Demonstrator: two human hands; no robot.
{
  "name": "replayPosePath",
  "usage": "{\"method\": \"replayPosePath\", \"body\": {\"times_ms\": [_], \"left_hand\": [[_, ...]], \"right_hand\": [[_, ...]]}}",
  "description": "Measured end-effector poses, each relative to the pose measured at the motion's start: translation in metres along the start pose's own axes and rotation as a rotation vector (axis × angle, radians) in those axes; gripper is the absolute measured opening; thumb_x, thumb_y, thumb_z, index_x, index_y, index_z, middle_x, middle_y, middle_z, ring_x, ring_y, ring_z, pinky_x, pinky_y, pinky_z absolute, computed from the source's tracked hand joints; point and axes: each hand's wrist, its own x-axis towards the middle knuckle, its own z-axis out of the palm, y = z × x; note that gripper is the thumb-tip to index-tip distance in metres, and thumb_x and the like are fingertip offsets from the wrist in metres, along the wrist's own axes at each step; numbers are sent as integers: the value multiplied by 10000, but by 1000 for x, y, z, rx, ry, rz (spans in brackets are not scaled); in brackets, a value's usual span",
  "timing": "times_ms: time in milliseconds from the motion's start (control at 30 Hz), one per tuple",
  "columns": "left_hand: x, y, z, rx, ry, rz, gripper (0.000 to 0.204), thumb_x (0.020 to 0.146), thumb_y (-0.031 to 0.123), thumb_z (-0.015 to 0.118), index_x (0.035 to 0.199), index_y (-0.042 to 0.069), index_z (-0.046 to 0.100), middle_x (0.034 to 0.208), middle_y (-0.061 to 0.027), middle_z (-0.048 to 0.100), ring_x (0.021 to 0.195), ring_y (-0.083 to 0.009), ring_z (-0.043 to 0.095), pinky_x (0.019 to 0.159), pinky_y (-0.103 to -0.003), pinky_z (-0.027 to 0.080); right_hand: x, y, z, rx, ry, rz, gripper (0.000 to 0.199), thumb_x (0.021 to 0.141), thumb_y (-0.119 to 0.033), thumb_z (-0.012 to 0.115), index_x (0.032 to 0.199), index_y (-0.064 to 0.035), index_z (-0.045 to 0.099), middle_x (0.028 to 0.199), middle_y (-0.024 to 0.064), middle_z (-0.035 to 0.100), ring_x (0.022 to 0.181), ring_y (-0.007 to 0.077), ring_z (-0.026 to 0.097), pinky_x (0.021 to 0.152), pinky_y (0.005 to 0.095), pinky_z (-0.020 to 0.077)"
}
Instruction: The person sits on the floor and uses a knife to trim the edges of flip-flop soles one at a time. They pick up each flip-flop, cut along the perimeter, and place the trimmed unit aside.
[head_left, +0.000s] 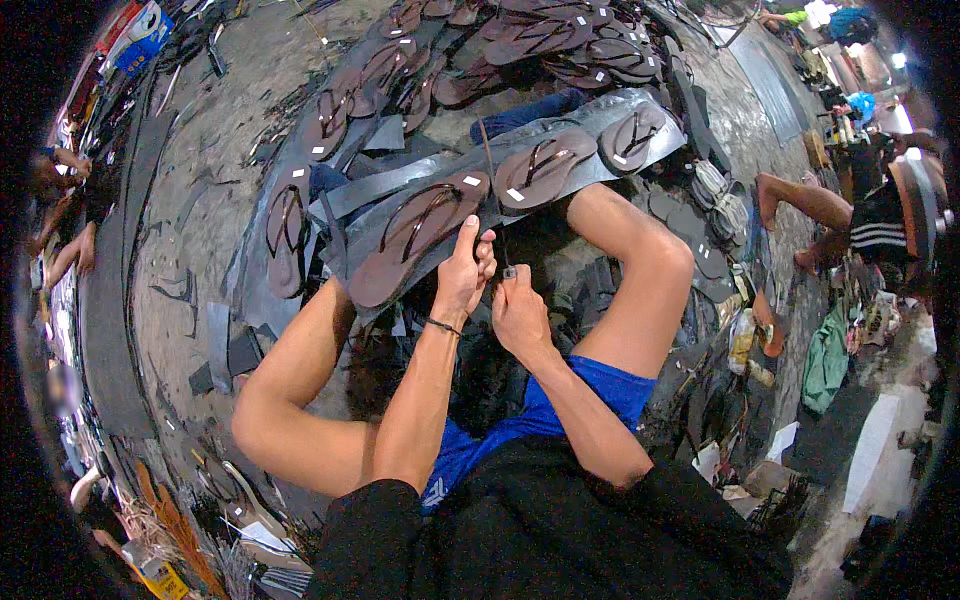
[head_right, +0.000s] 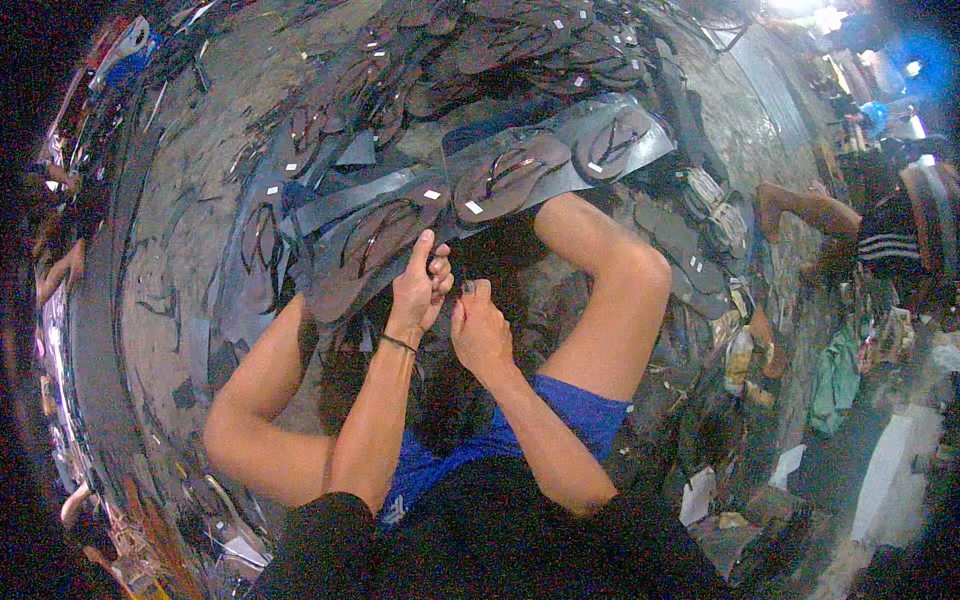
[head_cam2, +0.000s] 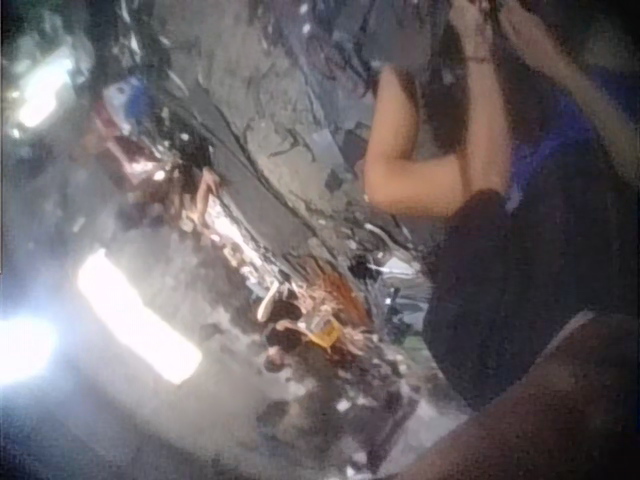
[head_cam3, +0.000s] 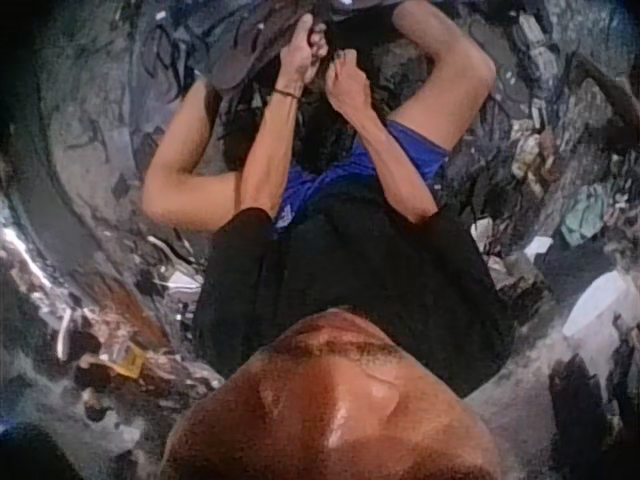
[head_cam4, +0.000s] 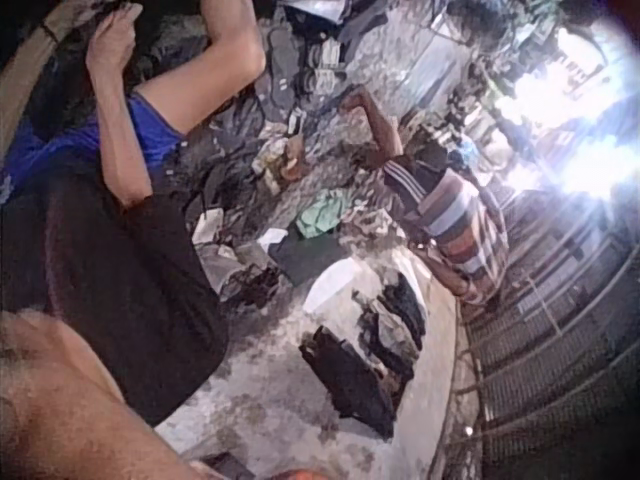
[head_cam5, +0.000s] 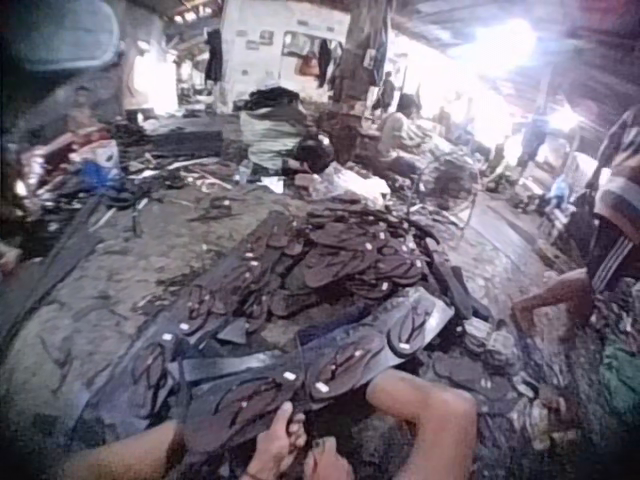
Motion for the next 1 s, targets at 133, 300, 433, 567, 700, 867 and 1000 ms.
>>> {"method": "replayPosePath", "body": {"times_ms": [133, 300, 433, 567, 700, 867, 1000], "left_hand": [[1, 2, 0, -5, -21, 34, 437, 921, 481, 519, 859, 50, 565, 608, 63, 370, 489, -51, 302, 456, -205, 255], [-1, 12, 10, 65, -2, 58, 413, 922, 469, 519, 838, 67, 561, 586, 61, 379, 494, -55, 339, 454, -207, 286], [-34, 22, 24, 289, 33, 65, 415, 907, 473, 530, 850, 65, 584, 615, 45, 453, 525, -70, 407, 476, -215, 317], [-139, 56, 6, 647, -88, 312, 338, 867, 329, 635, 1016, 30, 585, 795, -21, 563, 641, -107, 493, 586, -243, 403], [-189, 88, -22, 1049, -268, 172, 593, 744, 148, 777, 1257, 12, 513, 1251, -99, 551, 1198, -242, 470, 1039, -374, 351], [-215, 52, -126, 1076, 248, 480, 621, 799, 180, 717, 1318, -21, 440, 1324, -111, 493, 1207, -217, 460, 1059, -343, 321], [-228, 63, -68, 281, 299, 492, 542, 820, 222, 679, 1263, -27, 489, 1212, -107, 559, 1123, -187, 520, 984, -343, 399]], "right_hand": [[22, -2, 2, 2, -22, -13, 280, 891, -141, 530, 1078, -27, 356, 832, 281, 610, 779, 476, 590, 647, 566, 452], [74, 27, 23, 153, -65, -47, 325, 827, -98, 579, 1099, 2, 432, 826, 232, 633, 735, 407, 619, 623, 505, 467], [115, 38, 26, 713, -273, 120, 321, 819, -131, 578, 1102, -11, 485, 856, 177, 634, 733, 339, 615, 643, 456, 474], [91, -25, 1, 1229, -569, 288, 320, 823, -189, 569, 1100, -38, 523, 899, 124, 626, 751, 284, 600, 675, 416, 475], [33, -100, -47, 1545, -795, 559, 328, 827, -248, 561, 1099, -64, 560, 941, 71, 618, 768, 229, 584, 708, 377, 477], [7, -42, -13, 1130, -854, 136, 391, 724, -223, 685, 1056, -50, 572, 900, 13, 585, 758, 136, 572, 718, 287, 486], [-21, -23, -49, 960, -904, 126, 451, 670, -195, 759, 1040, -77, 529, 831, -27, 535, 720, 100, 529, 681, 273, 459]]}}
